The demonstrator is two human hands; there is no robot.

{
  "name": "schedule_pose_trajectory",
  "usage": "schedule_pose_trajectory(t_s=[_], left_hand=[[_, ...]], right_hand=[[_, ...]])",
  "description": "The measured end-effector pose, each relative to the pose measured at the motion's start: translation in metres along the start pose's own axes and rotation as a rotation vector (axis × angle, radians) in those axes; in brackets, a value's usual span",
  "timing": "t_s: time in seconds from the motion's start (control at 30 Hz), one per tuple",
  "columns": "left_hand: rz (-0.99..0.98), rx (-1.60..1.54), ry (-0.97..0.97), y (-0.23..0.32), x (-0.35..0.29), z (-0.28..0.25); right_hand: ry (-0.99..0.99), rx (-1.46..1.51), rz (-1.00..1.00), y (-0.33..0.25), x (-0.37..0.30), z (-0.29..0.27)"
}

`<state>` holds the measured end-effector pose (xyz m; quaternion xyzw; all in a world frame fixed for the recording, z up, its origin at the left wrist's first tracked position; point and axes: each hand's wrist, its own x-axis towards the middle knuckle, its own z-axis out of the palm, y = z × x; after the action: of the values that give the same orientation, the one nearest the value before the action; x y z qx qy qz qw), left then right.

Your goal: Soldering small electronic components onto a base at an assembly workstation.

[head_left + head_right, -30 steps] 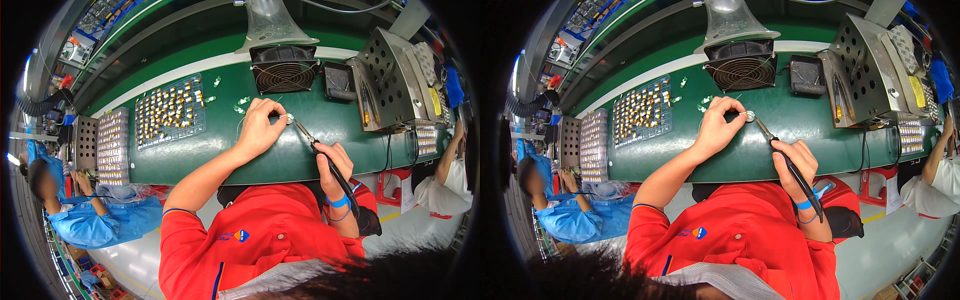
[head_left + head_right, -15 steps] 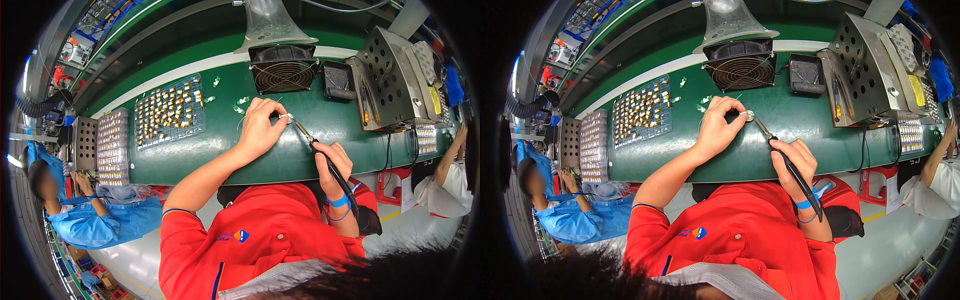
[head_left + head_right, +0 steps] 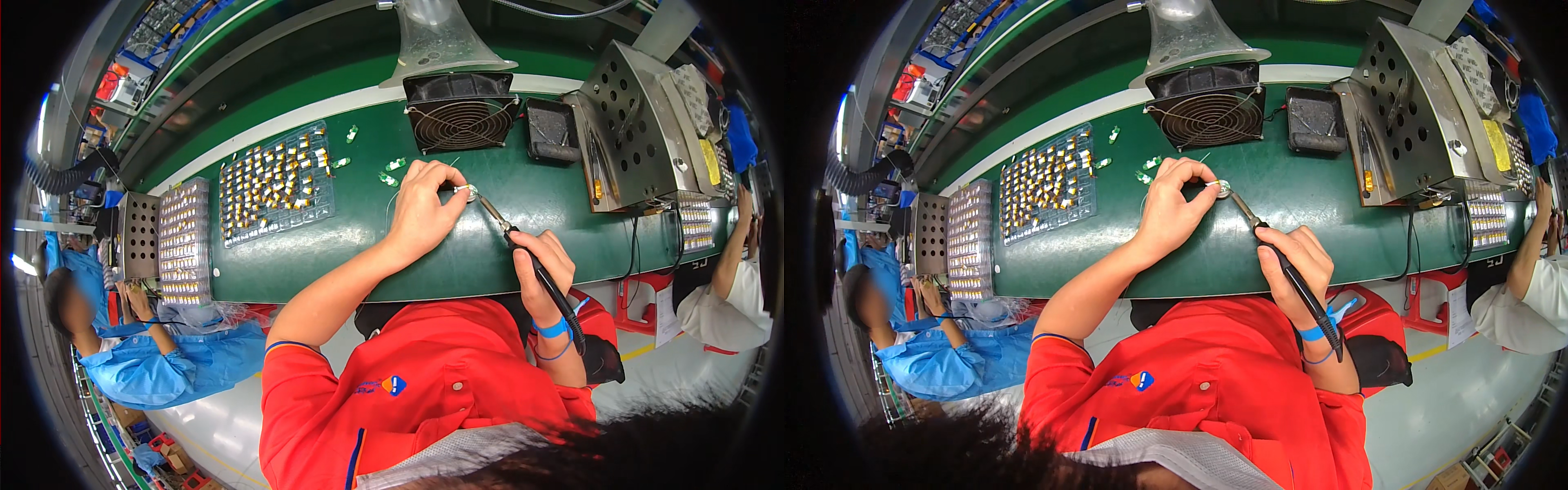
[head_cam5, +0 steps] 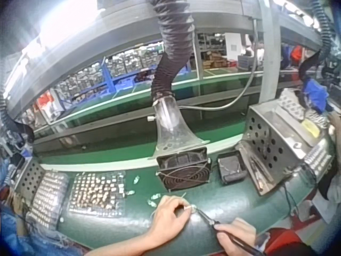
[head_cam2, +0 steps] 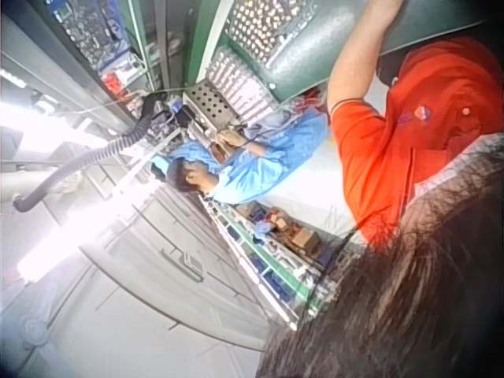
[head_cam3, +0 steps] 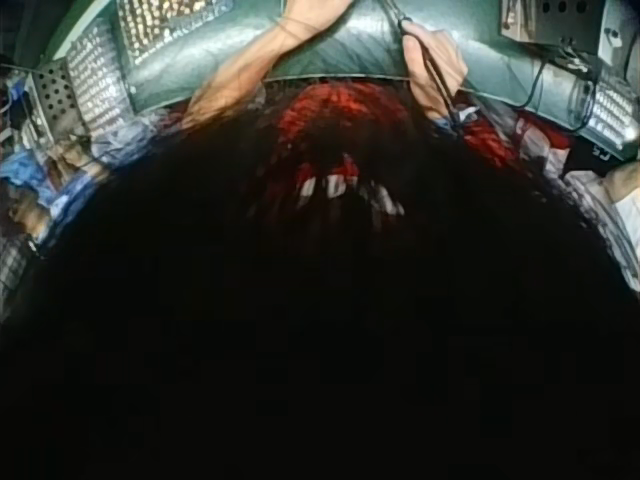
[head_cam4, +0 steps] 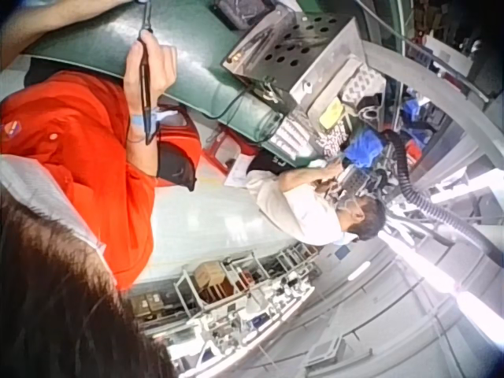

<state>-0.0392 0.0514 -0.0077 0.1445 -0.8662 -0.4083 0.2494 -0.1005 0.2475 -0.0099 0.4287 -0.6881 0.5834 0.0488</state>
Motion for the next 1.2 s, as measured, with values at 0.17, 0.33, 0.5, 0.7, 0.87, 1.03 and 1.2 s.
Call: schedule_pose_trajectory(t_s=[0.17, 0.33, 0.5, 0.7, 0.87, 1.03, 1.2], left_hand=[[0.006, -0.012, -0.005, -0.001, 0.0, 0.0], [0.007, -0.011, 0.003, -0.001, 0.0, 0.001], [0.004, 0.008, -0.016, -0.001, -0.001, -0.001], [0.023, 0.026, -0.045, -0.001, 0.001, 0.0], [0.036, -0.039, -0.111, -0.001, 0.001, -0.037], [0.194, 0.341, 0.266, -0.029, 0.042, -0.117], [0.338, 0.484, -0.002, -0.044, 0.026, -0.102]], right_hand=[[0.002, 0.006, -0.003, 0.0, 0.0, -0.001], [0.031, 0.009, 0.012, 0.0, 0.0, -0.002], [0.031, -0.005, 0.038, -0.001, -0.001, -0.007], [0.148, -0.269, 0.191, 0.004, 0.031, -0.037], [0.064, -0.218, 0.236, 0.008, 0.038, -0.047], [0.003, -0.039, 0.268, -0.002, 0.011, -0.017], [-0.011, -0.038, 0.108, -0.004, 0.007, 0.0]])
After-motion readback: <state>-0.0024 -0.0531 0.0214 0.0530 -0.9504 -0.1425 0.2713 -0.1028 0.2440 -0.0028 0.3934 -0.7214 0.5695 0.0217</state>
